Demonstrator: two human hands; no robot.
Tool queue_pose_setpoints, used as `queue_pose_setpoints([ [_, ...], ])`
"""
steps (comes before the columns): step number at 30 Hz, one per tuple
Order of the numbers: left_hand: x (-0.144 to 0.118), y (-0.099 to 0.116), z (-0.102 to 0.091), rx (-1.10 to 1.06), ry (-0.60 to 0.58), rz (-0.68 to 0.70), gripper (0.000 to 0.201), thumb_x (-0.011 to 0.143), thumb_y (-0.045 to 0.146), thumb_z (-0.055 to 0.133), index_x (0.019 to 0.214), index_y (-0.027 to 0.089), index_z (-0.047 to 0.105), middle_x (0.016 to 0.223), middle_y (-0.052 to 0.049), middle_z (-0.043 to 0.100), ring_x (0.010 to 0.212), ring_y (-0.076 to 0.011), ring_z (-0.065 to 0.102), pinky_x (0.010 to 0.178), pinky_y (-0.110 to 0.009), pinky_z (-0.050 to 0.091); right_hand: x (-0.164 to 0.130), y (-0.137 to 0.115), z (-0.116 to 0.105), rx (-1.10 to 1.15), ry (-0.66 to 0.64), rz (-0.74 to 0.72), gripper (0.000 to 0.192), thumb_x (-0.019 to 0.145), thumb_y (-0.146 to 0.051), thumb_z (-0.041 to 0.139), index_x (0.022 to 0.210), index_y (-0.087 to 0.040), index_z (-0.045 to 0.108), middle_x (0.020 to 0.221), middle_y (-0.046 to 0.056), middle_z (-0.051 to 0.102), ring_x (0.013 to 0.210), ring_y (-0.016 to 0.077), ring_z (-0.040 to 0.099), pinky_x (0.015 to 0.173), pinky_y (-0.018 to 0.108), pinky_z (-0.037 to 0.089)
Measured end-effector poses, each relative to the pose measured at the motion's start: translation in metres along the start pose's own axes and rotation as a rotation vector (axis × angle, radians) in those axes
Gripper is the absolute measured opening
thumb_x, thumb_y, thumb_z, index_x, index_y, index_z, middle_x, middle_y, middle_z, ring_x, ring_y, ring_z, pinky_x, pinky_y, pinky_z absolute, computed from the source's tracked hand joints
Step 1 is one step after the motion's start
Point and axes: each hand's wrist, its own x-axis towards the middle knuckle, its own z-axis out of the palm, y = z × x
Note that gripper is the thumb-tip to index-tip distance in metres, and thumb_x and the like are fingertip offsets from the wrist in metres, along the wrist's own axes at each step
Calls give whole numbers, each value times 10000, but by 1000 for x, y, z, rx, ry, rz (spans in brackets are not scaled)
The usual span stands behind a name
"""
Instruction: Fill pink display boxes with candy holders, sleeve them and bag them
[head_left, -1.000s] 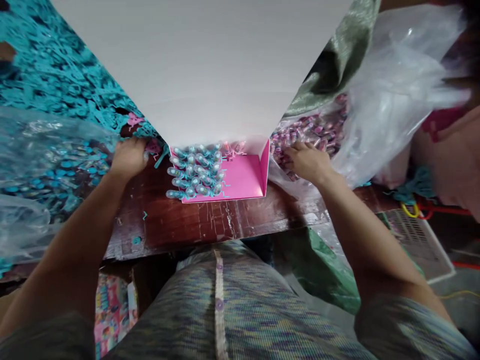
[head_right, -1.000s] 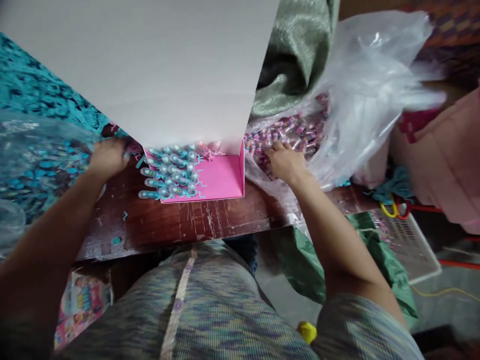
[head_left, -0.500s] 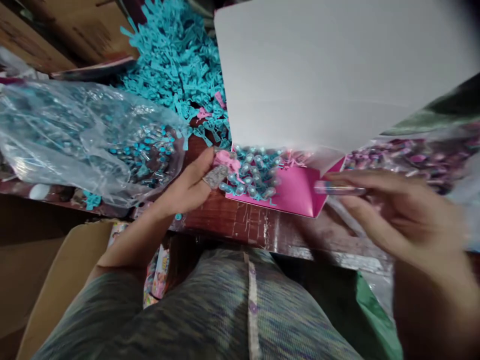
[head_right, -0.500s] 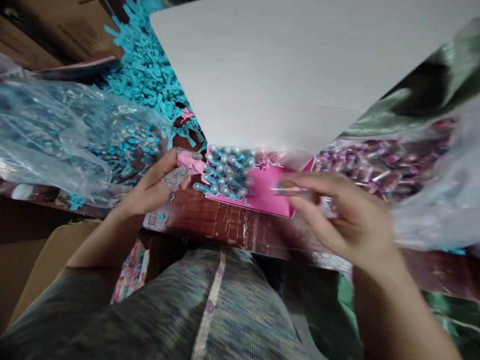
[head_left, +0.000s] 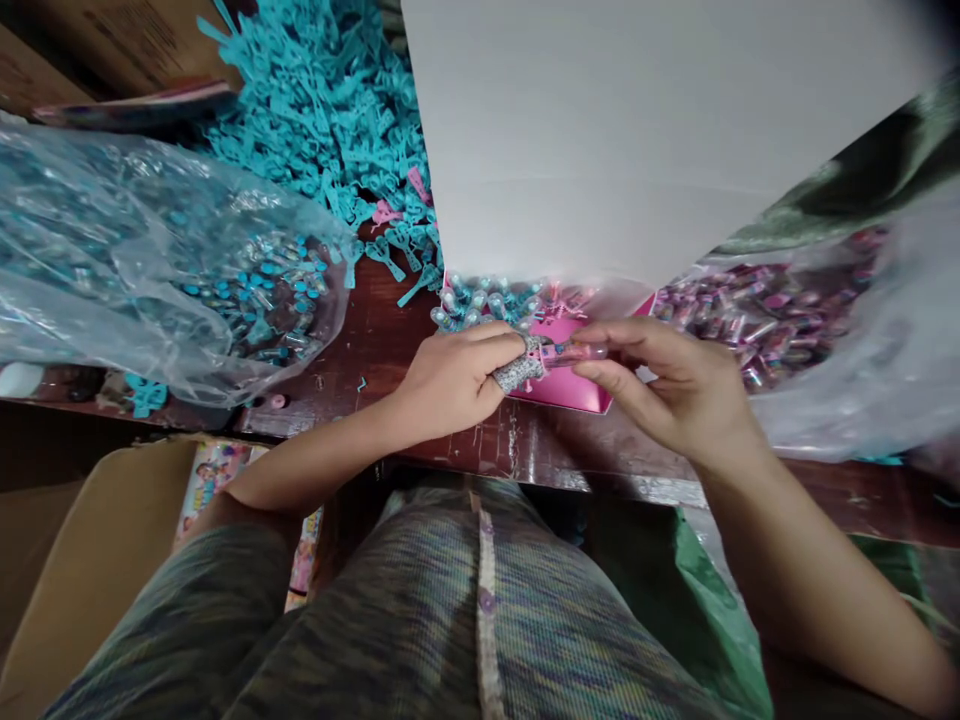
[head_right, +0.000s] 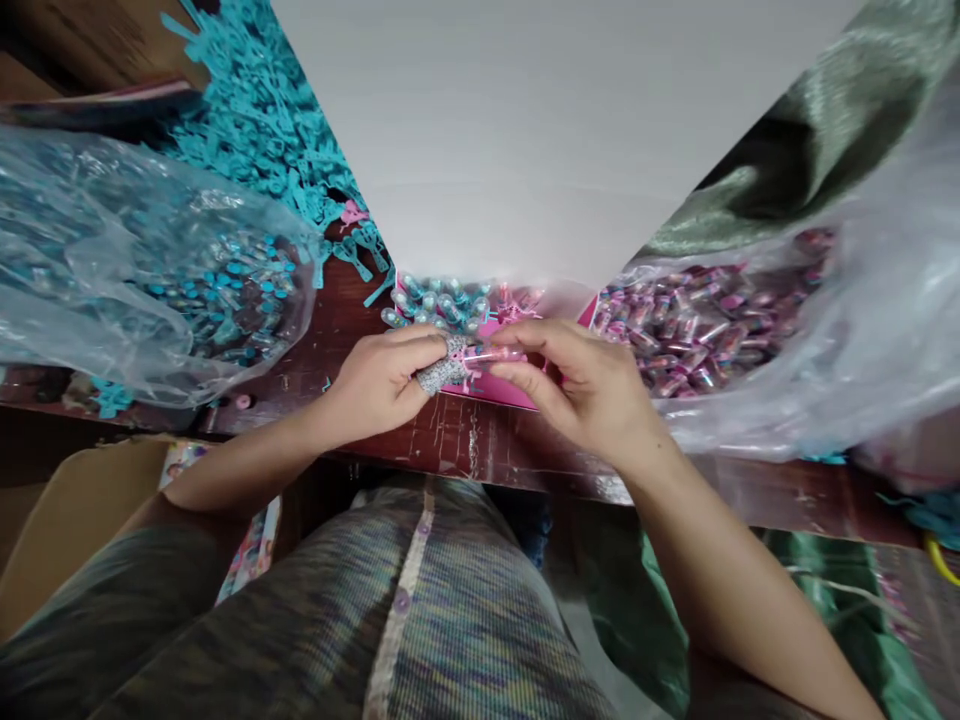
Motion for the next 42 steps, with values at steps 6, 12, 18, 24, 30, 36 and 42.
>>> queue_pose_setpoints([
  [6,3,10,11,376,123,178,315,979,81,460,1176,180,684,1206,-82,762,970,-222,713,726,-321,510,-11,4,8,13,-20,243,593,1061,-684,480,767,-232,726,681,26,735,571,159,657,577,308,499],
  [12,19,-4,-3,44,105,-37,128,949,156,493,839,217,513,891,-44,627,786,-192,578,686,-318,445,-25,75,-43,-278,217,495,571,1084,-632,399,1194,-206,762,1076,129,810,828,236,732,728,376,572],
  [18,32,-6,15,-255,120,-207,252,949,387,686,859,215,525,791,7,572,713,-149,495,650,-280,414,-38,156,-63,-938,-169,593,428,1045,-393,448,1115,-134,781,1263,241,738,1230,424,641,940,522,552],
  [24,37,-6,28,-331,25,-172,265,965,410,681,837,199,582,731,14,573,673,-136,506,613,-266,425,-51,170,-52,-957,-113,474,466,1052,-379,408,1248,-84,711,1180,240,756,1088,402,682,952,540,529],
  [30,33,-11,31,-368,52,-196,230,957,388,696,866,194,614,752,4,630,736,-152,583,661,-268,482,-52,160,-53,-925,-62,572,423,1045,-365,447,1245,-110,718,1296,236,735,1238,455,621,1038,621,484],
  [36,36,-5,32,-517,-17,-199,184,957,376,685,916,198,664,802,-14,695,799,-176,646,709,-295,549,-59,80,-46,-432,160,98,270,1035,-355,628,1270,-233,683,1082,104,785,843,248,739,754,386,609],
  [42,42,4,40,-693,-112,-140,130,971,325,662,977,197,686,943,-28,755,909,-180,692,879,-348,597,-40,22,-30,-314,45,-274,387,1031,-168,648,1404,-270,638,1146,62,775,984,199,764,876,343,654],
])
